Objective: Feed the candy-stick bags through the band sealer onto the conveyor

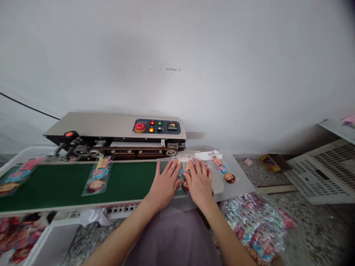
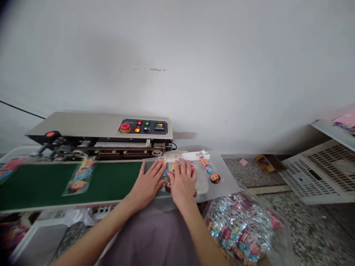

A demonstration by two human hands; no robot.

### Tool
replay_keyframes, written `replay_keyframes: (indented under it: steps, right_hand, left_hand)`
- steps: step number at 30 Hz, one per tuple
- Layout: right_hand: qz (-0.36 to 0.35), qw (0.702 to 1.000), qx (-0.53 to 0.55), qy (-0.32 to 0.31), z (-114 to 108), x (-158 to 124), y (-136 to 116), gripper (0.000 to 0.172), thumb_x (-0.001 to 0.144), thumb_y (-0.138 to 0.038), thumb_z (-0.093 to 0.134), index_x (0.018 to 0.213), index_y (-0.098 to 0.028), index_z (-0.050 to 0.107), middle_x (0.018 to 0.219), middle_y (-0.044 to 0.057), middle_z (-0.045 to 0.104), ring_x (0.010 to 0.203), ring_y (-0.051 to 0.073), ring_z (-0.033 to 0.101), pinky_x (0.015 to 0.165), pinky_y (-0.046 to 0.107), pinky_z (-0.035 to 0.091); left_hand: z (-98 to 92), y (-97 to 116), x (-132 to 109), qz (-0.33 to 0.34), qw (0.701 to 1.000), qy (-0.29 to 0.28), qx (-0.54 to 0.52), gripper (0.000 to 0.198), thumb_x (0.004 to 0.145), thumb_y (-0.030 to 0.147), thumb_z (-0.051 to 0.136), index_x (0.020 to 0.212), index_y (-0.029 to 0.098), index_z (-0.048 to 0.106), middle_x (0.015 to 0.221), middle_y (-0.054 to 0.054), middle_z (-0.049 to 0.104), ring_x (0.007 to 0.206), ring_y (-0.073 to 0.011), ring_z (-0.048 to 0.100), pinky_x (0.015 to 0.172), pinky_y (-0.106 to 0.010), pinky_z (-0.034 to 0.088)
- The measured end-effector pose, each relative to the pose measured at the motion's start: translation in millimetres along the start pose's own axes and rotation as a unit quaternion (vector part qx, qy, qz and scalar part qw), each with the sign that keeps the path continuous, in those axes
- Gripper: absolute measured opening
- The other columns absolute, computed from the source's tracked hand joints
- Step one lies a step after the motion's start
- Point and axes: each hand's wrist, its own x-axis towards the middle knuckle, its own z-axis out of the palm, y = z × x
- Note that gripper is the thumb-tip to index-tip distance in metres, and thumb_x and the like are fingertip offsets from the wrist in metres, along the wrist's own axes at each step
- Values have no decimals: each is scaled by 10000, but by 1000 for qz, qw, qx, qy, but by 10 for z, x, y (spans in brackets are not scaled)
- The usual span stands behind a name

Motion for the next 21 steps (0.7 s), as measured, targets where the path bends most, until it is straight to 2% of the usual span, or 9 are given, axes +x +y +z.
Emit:
replay_keyframes:
  steps: [4,6,8,12,14,17,21]
  right_hand:
    - [-30,999,30,3,-49,60,-117,527,1024,-444,406,1507,-237,452,1594,112,399,1453,351,327,1131,550,273]
    - [-26,999,22,8,-78,33,-65,527,1029,-450,386,1510,-245,447,1595,107,397,1453,354,323,1125,557,276]
    - [-16,1000,3,5,-89,-23,39,520,1028,-446,388,1508,-256,453,1601,98,388,1451,357,324,1122,563,277]
    - [20,999,-41,-8,-63,-102,257,506,1025,-416,407,1506,-272,459,1604,88,386,1434,364,356,1101,545,311]
    - [26,998,-56,-6,-40,-100,317,503,1029,-412,396,1508,-270,459,1600,92,392,1443,365,340,1092,531,321]
    - [18,998,-57,-3,0,-77,307,507,1039,-394,378,1524,-258,431,1606,97,380,1452,349,331,1096,511,321]
    - [0,1000,-30,0,30,-60,165,508,1035,-379,401,1525,-249,423,1614,98,365,1439,344,342,1102,511,304]
  left_hand:
    - [-178,-173,-108,-50,999,-11,17,501,1049,345,314,1525,225,411,1610,-101,371,1500,-292,312,1203,-663,159]
    - [-265,-178,-96,-71,997,-2,24,487,1048,333,313,1490,198,466,1599,-123,385,1494,-308,323,1204,-664,150]
    - [-308,-108,-33,-58,998,2,16,478,1049,308,306,1471,178,488,1596,-126,389,1496,-303,320,1216,-644,135]
    - [-206,127,156,63,998,-14,-23,509,1049,265,284,1541,161,368,1630,-95,329,1525,-247,255,1239,-588,124]
    - [-98,198,208,93,995,-15,-28,530,1053,285,270,1567,163,305,1647,-87,288,1532,-238,232,1238,-605,100]
    - [28,195,181,70,997,-2,-19,539,1061,328,251,1573,167,288,1652,-85,270,1535,-251,220,1223,-657,49]
    - [43,105,64,18,1000,16,-5,532,1060,319,256,1568,168,303,1653,-73,267,1534,-267,216,1213,-677,-15]
